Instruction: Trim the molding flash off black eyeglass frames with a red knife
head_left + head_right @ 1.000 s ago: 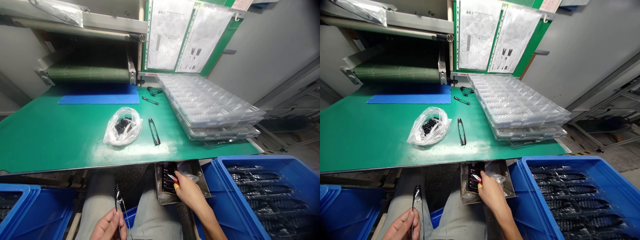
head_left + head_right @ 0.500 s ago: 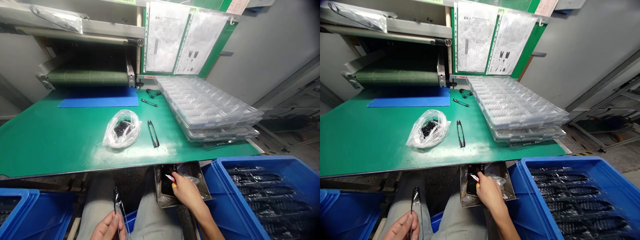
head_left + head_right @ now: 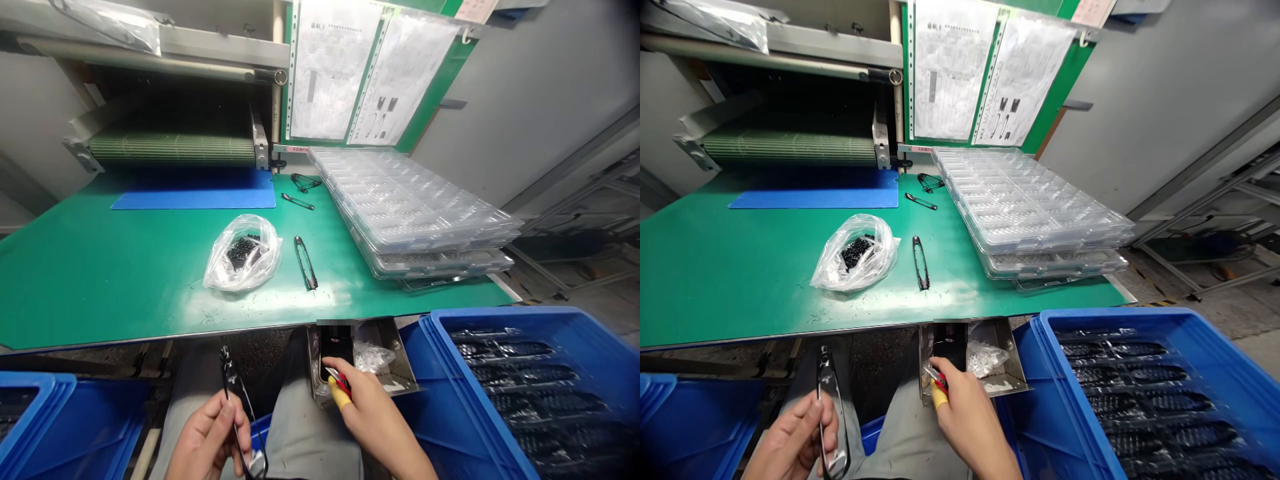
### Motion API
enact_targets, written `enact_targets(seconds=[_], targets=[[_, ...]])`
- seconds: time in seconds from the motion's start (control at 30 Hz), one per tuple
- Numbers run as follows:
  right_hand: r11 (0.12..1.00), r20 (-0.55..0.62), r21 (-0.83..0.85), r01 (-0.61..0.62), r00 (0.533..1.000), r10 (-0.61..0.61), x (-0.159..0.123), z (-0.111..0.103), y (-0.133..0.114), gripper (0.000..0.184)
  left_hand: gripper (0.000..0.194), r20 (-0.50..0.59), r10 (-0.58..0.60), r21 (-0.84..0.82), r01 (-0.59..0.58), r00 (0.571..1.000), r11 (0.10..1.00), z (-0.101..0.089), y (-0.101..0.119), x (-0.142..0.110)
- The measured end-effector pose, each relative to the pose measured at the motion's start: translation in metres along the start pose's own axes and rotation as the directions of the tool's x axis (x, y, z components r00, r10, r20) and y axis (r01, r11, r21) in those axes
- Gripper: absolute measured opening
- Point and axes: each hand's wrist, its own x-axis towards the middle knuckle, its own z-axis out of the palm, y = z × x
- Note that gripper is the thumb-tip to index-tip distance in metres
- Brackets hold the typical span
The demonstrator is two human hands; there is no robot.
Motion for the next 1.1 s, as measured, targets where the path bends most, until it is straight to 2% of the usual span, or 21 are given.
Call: enact_targets(seconds=[0.07, 0.13, 0.2, 0.27, 0.33, 0.47, 0.53, 0.57, 0.7, 0.8, 0.9, 0.97, 1.1], targets=[[0.985, 0.028, 0.158, 0.069, 0.997, -0.075, -0.01, 0.006, -0.017, 0.033, 0.049, 0.023, 0.071, 0.012, -0.071, 0.997, 0.997, 0.004, 0.011, 0.003], [0.894, 0.133, 0.442, 0.071, 0.981, -0.143, -0.017, 0.012, -0.039, 0.043, 0.046, 0.07, 0.121, 0.036, -0.124, 0.99, 0.992, 0.008, 0.022, 0.005], [0.682, 0.242, 0.731, -0.021, 0.942, -0.231, -0.021, 0.016, -0.062, 0.048, 0.044, 0.158, 0.153, 0.064, -0.164, 0.976, 0.984, 0.01, 0.032, 0.006], [0.483, 0.295, 0.867, -0.123, 0.908, -0.297, -0.023, 0.017, -0.082, 0.049, 0.041, 0.244, 0.178, 0.068, -0.2, 0.953, 0.977, 0.012, 0.04, 0.006], [0.428, 0.291, 0.894, -0.134, 0.899, -0.326, -0.024, 0.015, -0.096, 0.051, 0.038, 0.307, 0.19, 0.046, -0.214, 0.933, 0.976, 0.014, 0.049, 0.005], [0.398, 0.25, 0.911, -0.109, 0.913, -0.322, -0.025, 0.01, -0.106, 0.051, 0.033, 0.341, 0.204, 0.021, -0.224, 0.918, 0.974, 0.015, 0.064, 0.004], [0.379, 0.267, 0.914, -0.146, 0.919, -0.29, -0.026, 0.008, -0.107, 0.048, 0.031, 0.363, 0.215, 0.013, -0.235, 0.907, 0.972, 0.015, 0.07, 0.003], [0.347, 0.295, 0.92, -0.183, 0.906, -0.304, -0.026, 0.007, -0.108, 0.046, 0.03, 0.383, 0.224, 0.002, -0.243, 0.896, 0.97, 0.016, 0.072, 0.002], [0.092, 0.351, 0.929, -0.357, 0.778, -0.52, -0.022, 0.006, -0.113, 0.034, 0.027, 0.433, 0.281, -0.072, -0.278, 0.856, 0.958, 0.018, 0.079, 0.001], [-0.047, 0.291, 0.91, -0.411, 0.716, -0.634, -0.017, 0.01, -0.117, 0.024, 0.027, 0.433, 0.291, -0.124, -0.264, 0.853, 0.957, 0.022, 0.084, 0.001], [-0.145, 0.22, 0.877, -0.458, 0.652, -0.726, -0.014, 0.015, -0.119, 0.02, 0.027, 0.453, 0.259, -0.169, -0.203, 0.853, 0.965, 0.027, 0.09, 0.003], [-0.183, 0.205, 0.862, -0.472, 0.656, -0.726, -0.015, 0.015, -0.12, 0.02, 0.027, 0.469, 0.237, -0.198, -0.16, 0.85, 0.967, 0.03, 0.093, 0.005], [-0.212, 0.218, 0.865, -0.455, 0.722, -0.657, -0.02, 0.012, -0.123, 0.019, 0.028, 0.46, 0.214, -0.223, -0.122, 0.862, 0.967, 0.037, 0.097, 0.004]])
